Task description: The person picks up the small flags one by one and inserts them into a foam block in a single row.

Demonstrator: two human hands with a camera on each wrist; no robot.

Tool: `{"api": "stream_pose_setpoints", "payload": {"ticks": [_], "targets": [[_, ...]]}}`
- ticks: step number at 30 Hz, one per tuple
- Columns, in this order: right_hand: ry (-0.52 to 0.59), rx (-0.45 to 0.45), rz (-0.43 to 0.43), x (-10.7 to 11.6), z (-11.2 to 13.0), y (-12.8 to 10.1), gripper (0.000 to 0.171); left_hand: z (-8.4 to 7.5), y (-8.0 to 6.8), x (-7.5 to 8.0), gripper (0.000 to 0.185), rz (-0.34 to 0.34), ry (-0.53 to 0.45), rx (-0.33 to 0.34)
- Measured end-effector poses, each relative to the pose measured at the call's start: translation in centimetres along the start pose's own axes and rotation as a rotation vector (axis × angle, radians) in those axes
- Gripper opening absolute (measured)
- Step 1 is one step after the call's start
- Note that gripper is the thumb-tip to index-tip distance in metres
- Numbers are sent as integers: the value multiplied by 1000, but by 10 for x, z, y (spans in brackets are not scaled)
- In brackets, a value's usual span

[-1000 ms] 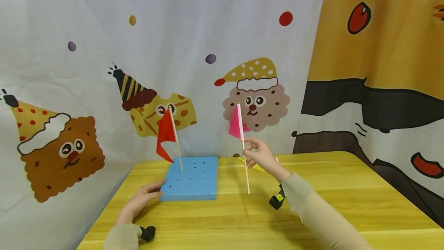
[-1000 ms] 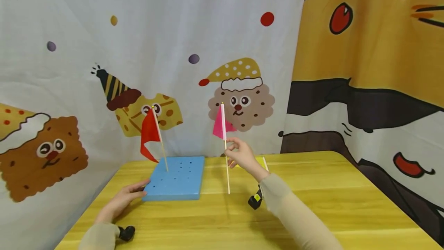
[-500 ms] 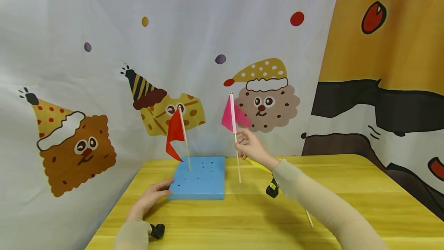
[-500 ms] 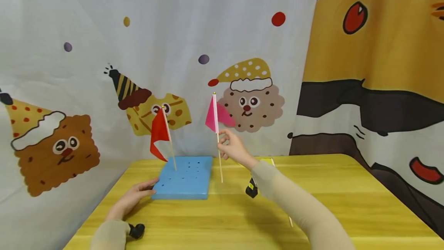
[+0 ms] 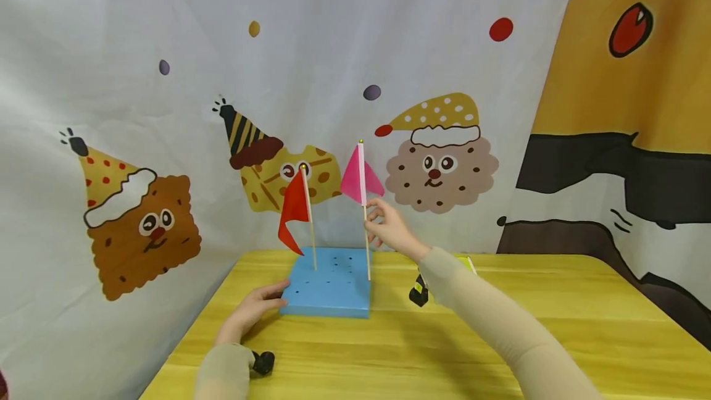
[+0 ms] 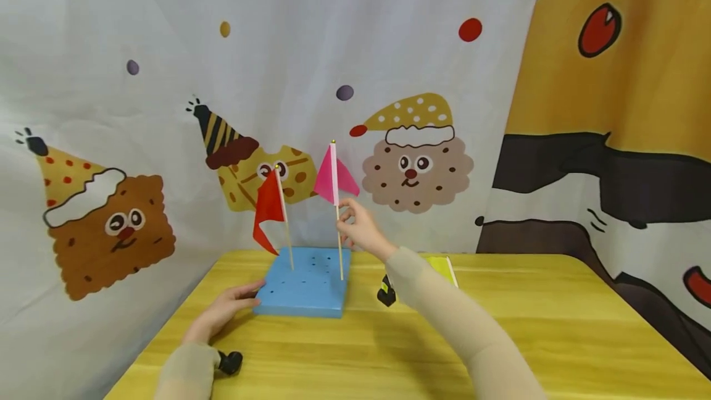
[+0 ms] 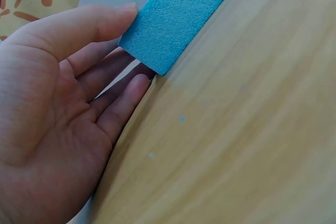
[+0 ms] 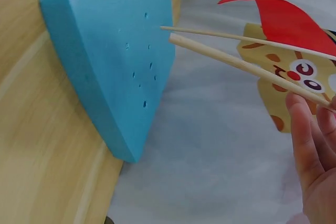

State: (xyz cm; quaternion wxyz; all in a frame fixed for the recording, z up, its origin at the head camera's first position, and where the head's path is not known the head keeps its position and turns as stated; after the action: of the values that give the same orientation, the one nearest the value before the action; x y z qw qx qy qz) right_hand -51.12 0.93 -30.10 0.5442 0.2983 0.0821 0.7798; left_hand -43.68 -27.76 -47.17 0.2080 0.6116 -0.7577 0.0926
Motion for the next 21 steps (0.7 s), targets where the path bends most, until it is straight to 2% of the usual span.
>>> {"api": "stream_pose_setpoints", "payload": {"ticks": [9,16,21], "targets": [[-50,28,-72,-24,-6,19,39,1,-1,-1,56,-2,-21,-8],[-40,-14,-104,-40,-17,32,34,3,-1,-1,57,-2,-26,-11],[-31,-34,-109,-49,-25,38,37,3,1,0,57,-9,-37,-4]]}}
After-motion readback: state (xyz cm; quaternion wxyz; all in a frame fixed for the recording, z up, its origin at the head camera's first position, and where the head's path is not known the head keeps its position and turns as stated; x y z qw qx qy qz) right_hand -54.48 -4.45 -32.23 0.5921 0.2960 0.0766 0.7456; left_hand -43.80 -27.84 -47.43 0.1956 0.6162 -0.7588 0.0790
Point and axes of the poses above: each hand's wrist, its own y-axis towards the middle knuckle, its own x-axis out of the back of the hand, z = x × y, the point moved 9 cm from there along y, towards the middle knuckle, and after that the axes turned 1 degree about -z, right-handed, at the moved point
